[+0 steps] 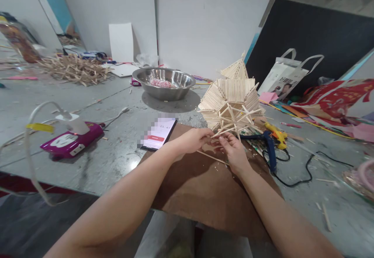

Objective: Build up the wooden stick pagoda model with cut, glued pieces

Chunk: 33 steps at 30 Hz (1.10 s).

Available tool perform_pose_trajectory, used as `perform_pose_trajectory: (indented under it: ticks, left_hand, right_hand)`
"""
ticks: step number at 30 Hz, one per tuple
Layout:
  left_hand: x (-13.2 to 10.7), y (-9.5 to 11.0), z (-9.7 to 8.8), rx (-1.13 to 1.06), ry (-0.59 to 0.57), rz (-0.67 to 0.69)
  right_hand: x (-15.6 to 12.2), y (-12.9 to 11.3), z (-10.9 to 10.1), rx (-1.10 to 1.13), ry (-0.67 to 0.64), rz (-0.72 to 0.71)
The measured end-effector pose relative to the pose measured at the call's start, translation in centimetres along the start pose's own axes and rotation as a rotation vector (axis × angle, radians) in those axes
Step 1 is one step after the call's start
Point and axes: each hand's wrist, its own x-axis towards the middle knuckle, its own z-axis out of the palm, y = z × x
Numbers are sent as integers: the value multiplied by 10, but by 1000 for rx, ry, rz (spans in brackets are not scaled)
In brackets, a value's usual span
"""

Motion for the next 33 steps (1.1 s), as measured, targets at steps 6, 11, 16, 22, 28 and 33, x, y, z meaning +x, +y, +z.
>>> perform_pose_trajectory:
  ticks: [6, 11, 16, 22, 28, 33]
  left_hand:
    - [1, -1, 4, -94, 20, -21]
    - [3, -1, 8, -66, 93, -6]
    - [3, 1, 10, -110, 95, -2]
    - [3, 2, 12, -165, 90, -38]
    - [4, 3, 14, -178, 88, -37]
    - [5, 2, 15, -221, 74, -49]
  right_hand:
    - [3, 2, -2, 17, 6, -31]
    - [5, 4, -3, 23, 20, -56]
    - [6, 4, -4, 7, 47, -78]
    - [7, 2, -2, -5, 59, -90]
    - [9, 3, -3, 17, 42, -93]
    - [9, 4, -3, 42, 39, -95]
